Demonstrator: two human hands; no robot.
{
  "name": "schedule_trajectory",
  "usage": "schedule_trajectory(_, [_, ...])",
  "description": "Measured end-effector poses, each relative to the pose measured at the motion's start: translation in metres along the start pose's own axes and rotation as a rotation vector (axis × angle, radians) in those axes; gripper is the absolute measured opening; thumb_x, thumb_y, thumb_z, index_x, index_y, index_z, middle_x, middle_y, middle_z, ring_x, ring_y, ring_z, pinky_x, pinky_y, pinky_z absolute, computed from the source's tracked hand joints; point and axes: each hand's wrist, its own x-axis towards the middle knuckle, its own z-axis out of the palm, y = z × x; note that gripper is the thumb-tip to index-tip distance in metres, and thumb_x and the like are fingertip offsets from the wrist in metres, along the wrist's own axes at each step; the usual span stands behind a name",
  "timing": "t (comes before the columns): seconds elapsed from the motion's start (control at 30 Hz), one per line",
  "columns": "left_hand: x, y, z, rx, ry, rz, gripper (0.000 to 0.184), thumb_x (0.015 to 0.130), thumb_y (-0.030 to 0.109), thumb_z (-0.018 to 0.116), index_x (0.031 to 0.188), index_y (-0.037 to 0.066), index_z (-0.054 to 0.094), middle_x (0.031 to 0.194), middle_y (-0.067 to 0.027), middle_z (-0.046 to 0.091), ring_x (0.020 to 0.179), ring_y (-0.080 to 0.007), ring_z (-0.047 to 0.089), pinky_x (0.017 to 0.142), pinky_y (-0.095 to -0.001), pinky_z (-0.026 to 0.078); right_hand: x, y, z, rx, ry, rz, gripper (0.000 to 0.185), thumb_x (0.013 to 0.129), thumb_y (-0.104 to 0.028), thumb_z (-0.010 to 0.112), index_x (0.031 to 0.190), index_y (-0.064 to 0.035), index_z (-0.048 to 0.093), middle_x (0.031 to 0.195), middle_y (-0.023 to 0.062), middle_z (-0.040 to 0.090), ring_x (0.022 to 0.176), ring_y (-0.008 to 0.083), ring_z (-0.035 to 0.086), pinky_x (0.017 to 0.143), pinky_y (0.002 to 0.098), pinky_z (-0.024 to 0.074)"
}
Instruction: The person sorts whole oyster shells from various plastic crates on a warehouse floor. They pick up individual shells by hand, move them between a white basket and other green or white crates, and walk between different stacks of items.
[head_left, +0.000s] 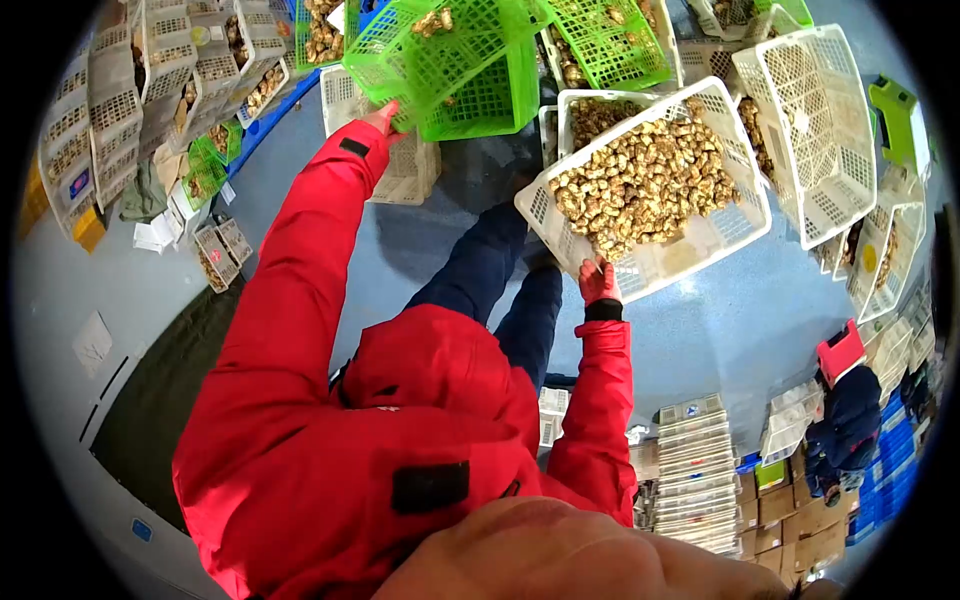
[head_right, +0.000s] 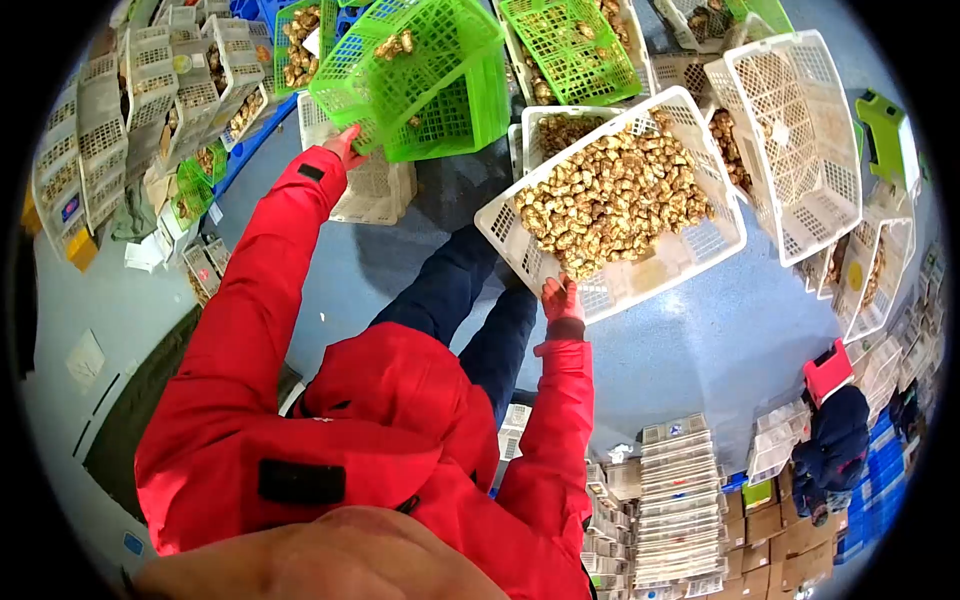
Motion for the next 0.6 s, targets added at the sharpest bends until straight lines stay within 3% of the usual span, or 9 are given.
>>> schedule_trajectory(0.07, [0.010, 0.001, 0.010, 0.515, 0.163, 0.218, 0.032, 0.077, 0.035, 0.063, 0.097, 0.011, 0.060, 0.091, -0.0030, 0.064, 0.082, -0.0165, 0.060, 0.072, -0.0338, 0.047, 0.005, 0.005, 0.009, -0.049, -0.071, 0.017, 0.054, 0.085, -0.050, 0.048, 0.124, -0.0137, 0.040, 0.118, 0.0155, 0.051, 0.101, 0.0297, 0.050, 0.085, 0.0384, 0.0427])
schedule_trajectory(0.17, [-0.102, 0.034, 0.083, 0.587, 0.340, 0.433, 0.025, 0.076, 0.030, 0.062, 0.086, 0.007, 0.063, 0.079, -0.0054, 0.065, 0.069, -0.0175, 0.061, 0.066, -0.0314, 0.047, 0.003, 0.003, 0.026, -0.066, -0.065, 0.032, 0.054, 0.084, -0.048, 0.051, 0.123, -0.0127, 0.041, 0.115, 0.0148, 0.052, 0.099, 0.0294, 0.051, 0.083, 0.0383, 0.0433])
schedule_trajectory(0.27, [-0.114, 0.026, 0.104, 0.507, 0.399, 0.586, 0.027, 0.075, 0.029, 0.063, 0.084, 0.004, 0.062, 0.076, -0.0073, 0.065, 0.068, -0.0180, 0.061, 0.064, -0.0326, 0.046, 0.002, -0.004, 0.051, -0.138, 0.015, 0.037, 0.052, 0.085, -0.047, 0.050, 0.120, -0.0103, 0.043, 0.112, 0.0141, 0.054, 0.094, 0.0278, 0.053, 0.080, 0.0361, 0.0439])
schedule_trajectory(0.33, [-0.127, 0.021, 0.117, 0.607, 0.435, 0.606, 0.027, 0.074, 0.032, 0.059, 0.076, 0.005, 0.058, 0.064, -0.0102, 0.060, 0.060, -0.0257, 0.058, 0.057, -0.0355, 0.043, 0.004, -0.022, 0.076, -0.098, -0.076, -0.095, 0.047, 0.085, -0.044, 0.053, 0.116, -0.0087, 0.046, 0.102, 0.0128, 0.057, 0.084, 0.0243, 0.054, 0.071, 0.0324, 0.0441])
schedule_trajectory(0.47, [-0.124, -0.007, 0.115, 0.627, 0.264, 0.623, 0.027, 0.075, 0.032, 0.058, 0.071, 0.006, 0.055, 0.063, -0.0131, 0.057, 0.059, -0.0289, 0.057, 0.055, -0.0381, 0.042, -0.068, -0.071, 0.156, -0.104, -0.098, -0.473, 0.036, 0.086, -0.034, 0.055, 0.109, -0.0062, 0.053, 0.087, 0.0064, 0.062, 0.070, 0.0174, 0.058, 0.057, 0.0243, 0.0429])
schedule_trajectory(0.6, [-0.167, -0.002, 0.125, 0.809, 0.233, 0.662, 0.030, 0.075, 0.031, 0.057, 0.066, 0.003, 0.051, 0.063, -0.0142, 0.053, 0.060, -0.0348, 0.053, 0.054, -0.0401, 0.040, -0.123, -0.118, 0.215, -0.349, 0.038, -0.800, 0.041, 0.088, -0.031, 0.053, 0.118, -0.0032, 0.050, 0.088, 0.0079, 0.062, 0.070, 0.0134, 0.058, 0.056, 0.0214, 0.0430])
